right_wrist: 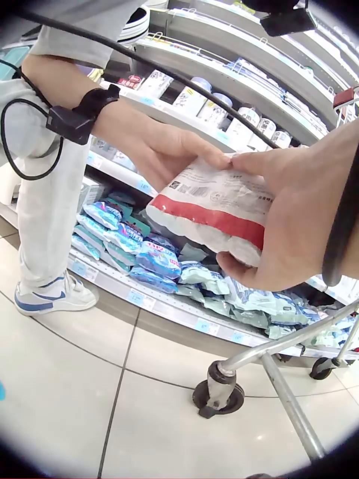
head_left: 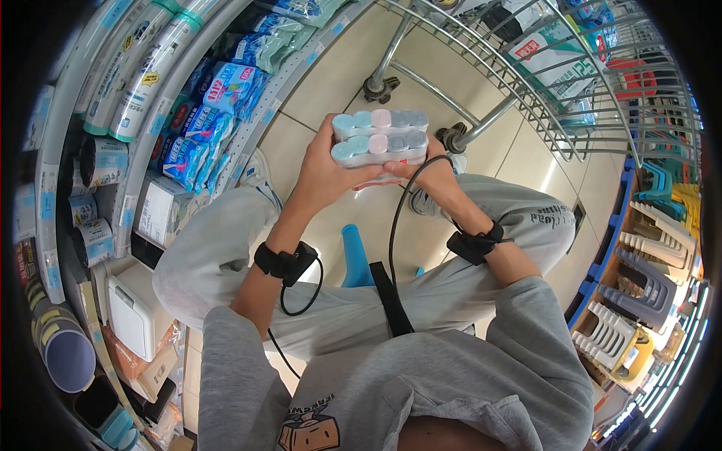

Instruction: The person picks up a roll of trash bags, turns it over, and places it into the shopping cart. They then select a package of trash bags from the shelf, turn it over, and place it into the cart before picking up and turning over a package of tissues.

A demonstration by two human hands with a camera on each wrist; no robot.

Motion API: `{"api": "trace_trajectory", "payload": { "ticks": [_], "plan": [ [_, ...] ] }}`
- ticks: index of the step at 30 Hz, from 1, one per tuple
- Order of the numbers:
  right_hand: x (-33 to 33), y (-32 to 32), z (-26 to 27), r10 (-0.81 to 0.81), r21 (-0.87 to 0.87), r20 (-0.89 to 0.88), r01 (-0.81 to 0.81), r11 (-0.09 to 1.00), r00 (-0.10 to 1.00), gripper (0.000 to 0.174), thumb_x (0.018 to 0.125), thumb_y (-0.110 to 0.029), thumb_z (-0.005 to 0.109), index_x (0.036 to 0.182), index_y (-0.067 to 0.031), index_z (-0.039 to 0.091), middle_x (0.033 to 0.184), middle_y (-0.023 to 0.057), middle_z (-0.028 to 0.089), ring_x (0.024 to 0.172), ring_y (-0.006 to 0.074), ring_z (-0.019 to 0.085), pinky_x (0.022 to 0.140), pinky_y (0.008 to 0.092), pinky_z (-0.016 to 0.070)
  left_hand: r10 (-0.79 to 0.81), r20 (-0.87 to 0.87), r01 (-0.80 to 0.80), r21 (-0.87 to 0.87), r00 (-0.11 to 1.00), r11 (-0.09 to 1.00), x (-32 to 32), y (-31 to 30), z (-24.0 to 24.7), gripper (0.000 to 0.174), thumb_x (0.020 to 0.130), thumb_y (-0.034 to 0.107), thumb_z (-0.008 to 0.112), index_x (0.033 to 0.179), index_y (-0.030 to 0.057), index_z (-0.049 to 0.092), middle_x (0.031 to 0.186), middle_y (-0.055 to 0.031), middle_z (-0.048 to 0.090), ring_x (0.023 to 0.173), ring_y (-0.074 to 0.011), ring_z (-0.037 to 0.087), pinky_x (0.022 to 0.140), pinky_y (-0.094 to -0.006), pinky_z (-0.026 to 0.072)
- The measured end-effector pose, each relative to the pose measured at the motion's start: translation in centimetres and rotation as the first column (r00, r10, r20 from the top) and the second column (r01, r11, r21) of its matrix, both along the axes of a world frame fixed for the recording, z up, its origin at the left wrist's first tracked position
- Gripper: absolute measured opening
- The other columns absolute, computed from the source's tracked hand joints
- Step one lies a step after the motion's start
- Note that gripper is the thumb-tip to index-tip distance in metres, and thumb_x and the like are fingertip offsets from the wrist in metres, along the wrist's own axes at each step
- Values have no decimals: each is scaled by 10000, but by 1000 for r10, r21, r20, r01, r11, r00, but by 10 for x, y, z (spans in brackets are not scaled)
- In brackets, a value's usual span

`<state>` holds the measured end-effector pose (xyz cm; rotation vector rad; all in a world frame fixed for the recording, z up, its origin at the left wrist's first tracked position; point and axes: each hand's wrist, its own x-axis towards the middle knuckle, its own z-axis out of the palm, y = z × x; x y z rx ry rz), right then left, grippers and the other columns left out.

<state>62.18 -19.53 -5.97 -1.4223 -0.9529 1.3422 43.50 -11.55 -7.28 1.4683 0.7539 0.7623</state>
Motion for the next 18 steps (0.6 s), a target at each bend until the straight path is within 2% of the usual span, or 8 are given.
{"api": "trace_trajectory", "payload": {
  "ticks": [4, 11, 15, 17, 18],
  "plan": [
    [-1, -2, -1, -18, 17, -41, 19, 1000, 999, 633, 754, -158, 801, 1289, -25, 489, 1135, 77, 624, 1008, 161, 604, 838, 298, 515, -8, 82, 13, -66, 997, 998, 2, 0, 1, 641, 644, 108, 865, 1146, 29, 474, 1077, -92, 599, 1021, -174, 596, 870, -319, 501],
    [1, -3, -9, -32, -36, -23, 31, 999, 999, 600, 820, -222, 740, 1315, -32, 460, 1110, 80, 628, 940, 154, 614, 729, 281, 534, 41, 47, -37, -83, 998, 996, 6, -5, 4, 625, 632, 123, 873, 1107, 25, 479, 1037, -101, 615, 976, -172, 618, 844, -313, 516],
    [0, -3, -9, -23, -44, -23, 21, 999, 999, 607, 833, -235, 729, 1329, -31, 443, 1123, 85, 623, 959, 159, 611, 730, 282, 536, 41, -34, -44, -91, 999, 995, 5, -6, 9, 605, 661, 134, 866, 1119, 31, 485, 1039, -98, 609, 972, -163, 608, 840, -302, 509],
    [-1, -3, -8, -22, -75, -63, 18, 997, 998, 626, 841, -242, 730, 1344, -27, 425, 1166, 95, 604, 1024, 169, 591, 807, 297, 524, 51, -43, -55, -90, 998, 994, 5, -6, 8, 594, 666, 147, 865, 1107, 32, 485, 1031, -101, 610, 964, -163, 611, 831, -301, 512],
    [-1, -2, -11, -21, -75, -63, 16, 997, 998, 626, 841, -242, 730, 1344, -27, 425, 1166, 95, 604, 1024, 169, 591, 807, 297, 524, 69, -54, -74, -93, 996, 993, 6, -6, 7, 578, 676, 180, 859, 1087, 27, 483, 1018, -115, 623, 949, -173, 627, 807, -305, 525]
  ]
}}
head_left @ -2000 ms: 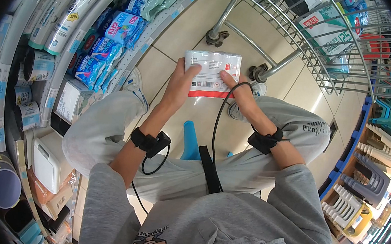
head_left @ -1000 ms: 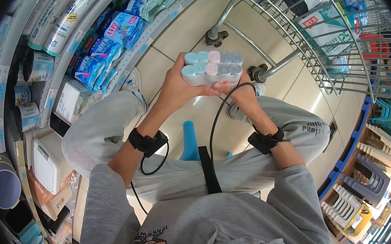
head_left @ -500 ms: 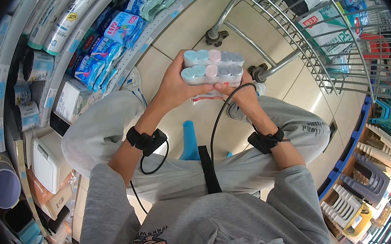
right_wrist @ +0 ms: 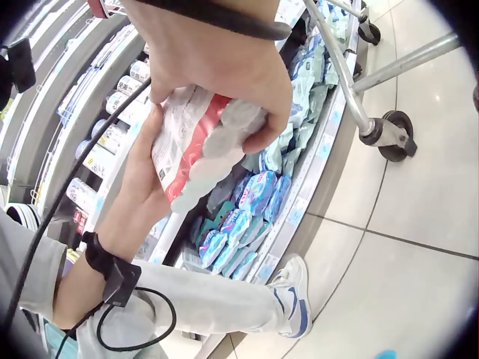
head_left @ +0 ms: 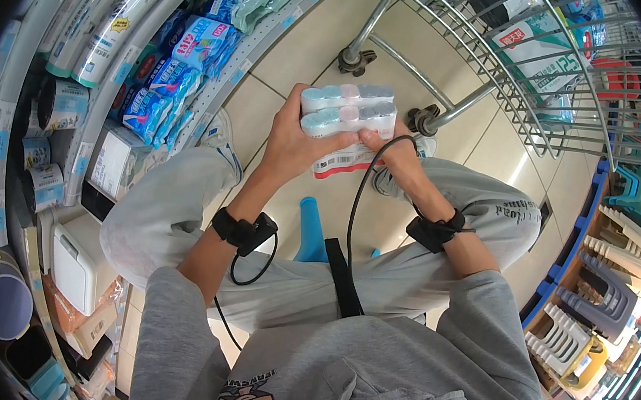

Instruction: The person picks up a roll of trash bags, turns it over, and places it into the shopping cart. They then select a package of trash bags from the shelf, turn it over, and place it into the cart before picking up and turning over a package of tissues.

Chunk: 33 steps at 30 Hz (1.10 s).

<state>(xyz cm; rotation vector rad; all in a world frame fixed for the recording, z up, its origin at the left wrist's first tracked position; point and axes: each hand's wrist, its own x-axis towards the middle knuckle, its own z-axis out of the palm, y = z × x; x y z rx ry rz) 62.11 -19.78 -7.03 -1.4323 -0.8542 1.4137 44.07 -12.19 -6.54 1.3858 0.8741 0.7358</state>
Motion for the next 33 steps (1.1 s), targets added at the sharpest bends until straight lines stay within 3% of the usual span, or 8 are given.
{"api": "trace_trajectory", "payload": {
  "ticks": [5, 11, 14, 16, 17, 19, 25, 33],
  "plan": [
    [-3, -1, 0, 40, -29, -101, -43, 999, 994, 647, 850, -252, 733, 1360, -27, 405, 1238, 111, 570, 1128, 185, 545, 962, 333, 449, 33, -8, -34, -85, 999, 996, 0, 2, -6, 543, 721, 249, 837, 1060, 19, 480, 1010, -138, 639, 932, -181, 642, 780, -310, 537],
    [-4, 0, -3, -38, -43, 35, 39, 998, 999, 548, 869, -245, 708, 1298, 1, 472, 1153, 112, 620, 1040, 183, 595, 894, 316, 483, 69, 56, -62, -116, 996, 991, 4, -1, -13, 630, 724, 282, 842, 1143, 10, 459, 1031, -152, 635, 925, -202, 647, 797, -309, 533],
    [0, 2, -7, -123, -77, -94, 116, 990, 988, 506, 877, -273, 691, 1246, 23, 511, 1103, 113, 642, 980, 174, 616, 866, 305, 494, 6, 59, 1, -116, 998, 993, 4, -6, 2, 800, 689, 304, 859, 1284, 7, 414, 1214, -211, 548, 1103, -282, 582, 922, -365, 487],
    [-1, 4, -5, -138, -89, -42, 134, 987, 990, 503, 883, -299, 680, 1222, 37, 521, 1092, 120, 645, 961, 168, 620, 856, 300, 496, 94, -153, -19, 430, 984, 903, 5, -5, 14, 986, 614, 234, 888, 1418, 72, 340, 1404, -218, 375, 1302, -339, 418, 1038, -451, 393],
    [-2, 5, -4, -158, -78, -8, 157, 985, 987, 503, 876, -304, 689, 1210, 34, 524, 1074, 118, 648, 948, 167, 623, 846, 299, 499, 93, -153, -18, 432, 984, 902, 3, -3, 20, 986, 614, 234, 888, 1418, 72, 340, 1404, -218, 375, 1302, -339, 418, 1038, -451, 393],
    [-2, 5, -6, -182, -65, 22, 183, 981, 983, 504, 868, -308, 698, 1199, 32, 526, 1057, 115, 650, 934, 167, 625, 836, 299, 502, 43, -485, 322, 643, 874, 695, -1, 0, 28, 1135, 518, 252, 900, 1462, 88, 292, 1462, -219, 293, 1361, -384, 303, 1104, -543, 262],
    [-3, 0, -21, -36, -58, 381, 63, 996, 924, 550, 814, -367, 741, 1155, 14, 539, 977, 135, 651, 876, 197, 628, 757, 305, 493, 88, -631, 442, 630, 771, 639, 12, -36, 4, 1138, 528, 230, 865, 1488, 127, 262, 1463, -219, 289, 1343, -415, 303, 1091, -588, 236],
    [-11, -2, -29, 5, -101, 354, 33, 994, 935, 548, 802, -404, 717, 1121, 15, 562, 957, 161, 651, 867, 239, 633, 775, 340, 488, 97, -687, 491, 603, 720, 628, 8, -39, 8, 1131, 536, 204, 840, 1497, 139, 247, 1388, -233, 326, 1258, -410, 365, 1050, -570, 267]
  ]
}}
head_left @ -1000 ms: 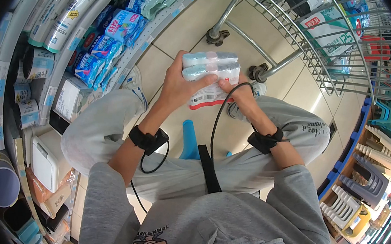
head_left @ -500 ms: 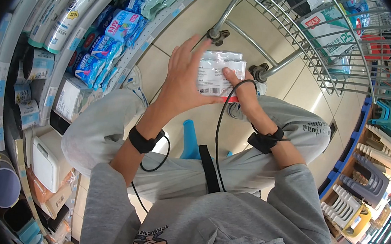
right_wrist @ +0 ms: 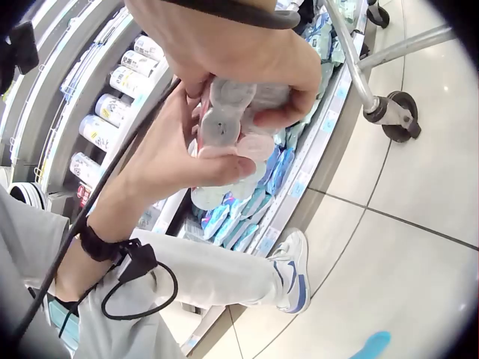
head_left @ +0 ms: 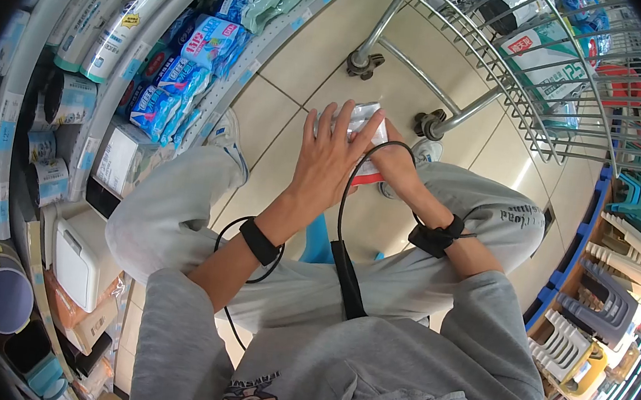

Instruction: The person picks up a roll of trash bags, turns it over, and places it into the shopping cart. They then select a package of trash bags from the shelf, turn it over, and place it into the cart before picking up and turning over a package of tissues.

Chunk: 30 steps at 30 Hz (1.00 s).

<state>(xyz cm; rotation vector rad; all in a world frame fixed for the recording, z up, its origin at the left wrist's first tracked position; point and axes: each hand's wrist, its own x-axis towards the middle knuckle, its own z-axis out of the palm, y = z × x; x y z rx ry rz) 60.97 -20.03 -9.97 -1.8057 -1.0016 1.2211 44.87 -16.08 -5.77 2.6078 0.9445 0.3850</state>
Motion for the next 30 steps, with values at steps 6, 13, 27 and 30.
{"api": "trace_trajectory", "payload": {
  "ticks": [6, 13, 27, 30],
  "plan": [
    [1, -1, 17, 6, -2, -123, -6, 1000, 992, 528, 803, -350, 731, 1141, 16, 556, 963, 124, 641, 850, 176, 605, 758, 302, 485, 5, 69, -10, 74, 998, 997, -3, 9, -13, 945, 644, 240, 789, 1461, 107, 334, 1307, -214, 406, 1198, -375, 411, 1002, -519, 303],
    [13, 1, 27, 76, 159, -297, -29, 987, 952, 428, 925, -352, 592, 1150, 11, 562, 1010, 85, 623, 895, 142, 579, 804, 280, 468, 115, 313, -131, 30, 943, 991, -1, 15, -12, 1082, 545, 244, 849, 1468, 121, 297, 1279, -173, 419, 1156, -352, 431, 985, -495, 317],
    [15, 3, 25, 190, 294, -432, -61, 954, 882, 659, 979, -572, 346, 1369, -44, 400, 1224, 108, 543, 1159, 195, 519, 949, 356, 422, 615, 466, 279, -882, 637, 380, -5, 29, -3, 1092, 665, 190, 808, 1499, 76, 112, 1285, -138, 442, 1192, -259, 488, 989, -380, 433],
    [15, 3, 28, 210, 285, -474, -77, 955, 855, 680, 952, -489, 501, 1446, -74, 287, 1324, 183, 470, 1210, 245, 497, 992, 383, 404, 726, 357, 395, -910, 587, 129, -7, 31, -9, 851, 743, 195, 725, 1432, 88, 235, 1254, -132, 490, 1166, -230, 521, 978, -362, 437]
  ]
}}
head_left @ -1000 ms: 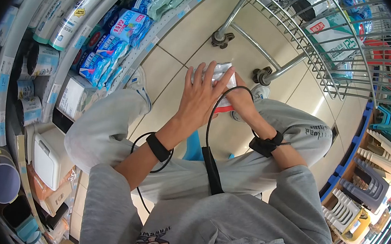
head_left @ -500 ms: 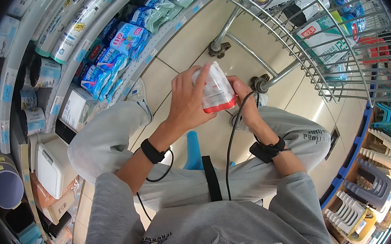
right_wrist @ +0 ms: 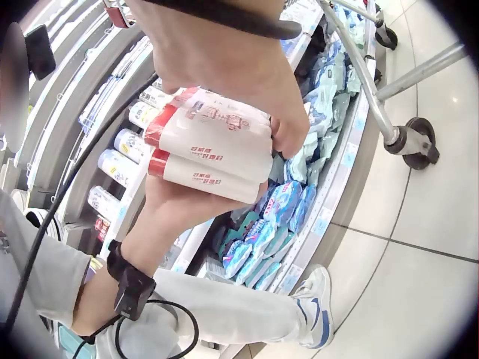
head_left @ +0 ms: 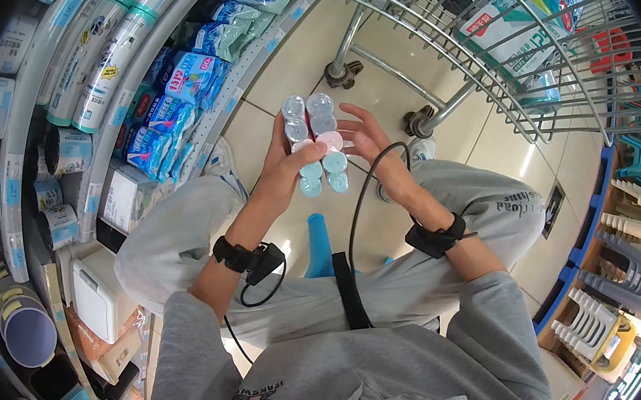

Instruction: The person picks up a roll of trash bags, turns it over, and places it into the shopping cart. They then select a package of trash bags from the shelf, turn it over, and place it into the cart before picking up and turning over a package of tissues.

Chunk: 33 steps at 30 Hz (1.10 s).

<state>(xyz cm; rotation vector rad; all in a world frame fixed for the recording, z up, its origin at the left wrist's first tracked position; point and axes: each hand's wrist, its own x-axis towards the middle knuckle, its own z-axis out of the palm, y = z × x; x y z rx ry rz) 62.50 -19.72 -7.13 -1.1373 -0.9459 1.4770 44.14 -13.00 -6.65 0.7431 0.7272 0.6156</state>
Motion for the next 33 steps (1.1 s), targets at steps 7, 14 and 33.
{"api": "trace_trajectory", "payload": {
  "ticks": [7, 14, 33],
  "plan": [
    [-3, -2, -6, 49, -51, -22, -50, 997, 999, 747, 904, -361, 651, 1477, -113, 240, 1387, 244, 402, 1221, 284, 497, 1035, 391, 381, -7, -16, 6, -37, 1000, 999, 0, -4, 1, 735, 790, 160, 683, 1401, 96, 279, 1258, -119, 490, 1187, -222, 504, 1000, -364, 415],
    [-2, -1, 3, 43, -75, -32, -45, 996, 999, 731, 911, -365, 644, 1472, -107, 254, 1374, 217, 438, 1210, 265, 508, 1029, 386, 388, -52, -38, 53, 44, 998, 998, -7, -5, -31, 909, 888, 593, 540, 1511, 92, 106, 1446, -141, 337, 1339, -246, 360, 1078, -368, 339],
    [-4, -3, -1, 33, -84, 11, -32, 996, 999, 653, 941, -389, 591, 1453, -113, 294, 1311, 184, 486, 1188, 245, 528, 982, 361, 424, -115, -91, 122, 81, 989, 989, -6, -3, -34, 920, 909, 658, 442, 1522, 75, 83, 1489, -145, 289, 1378, -257, 306, 1115, -366, 281]
  ]
}}
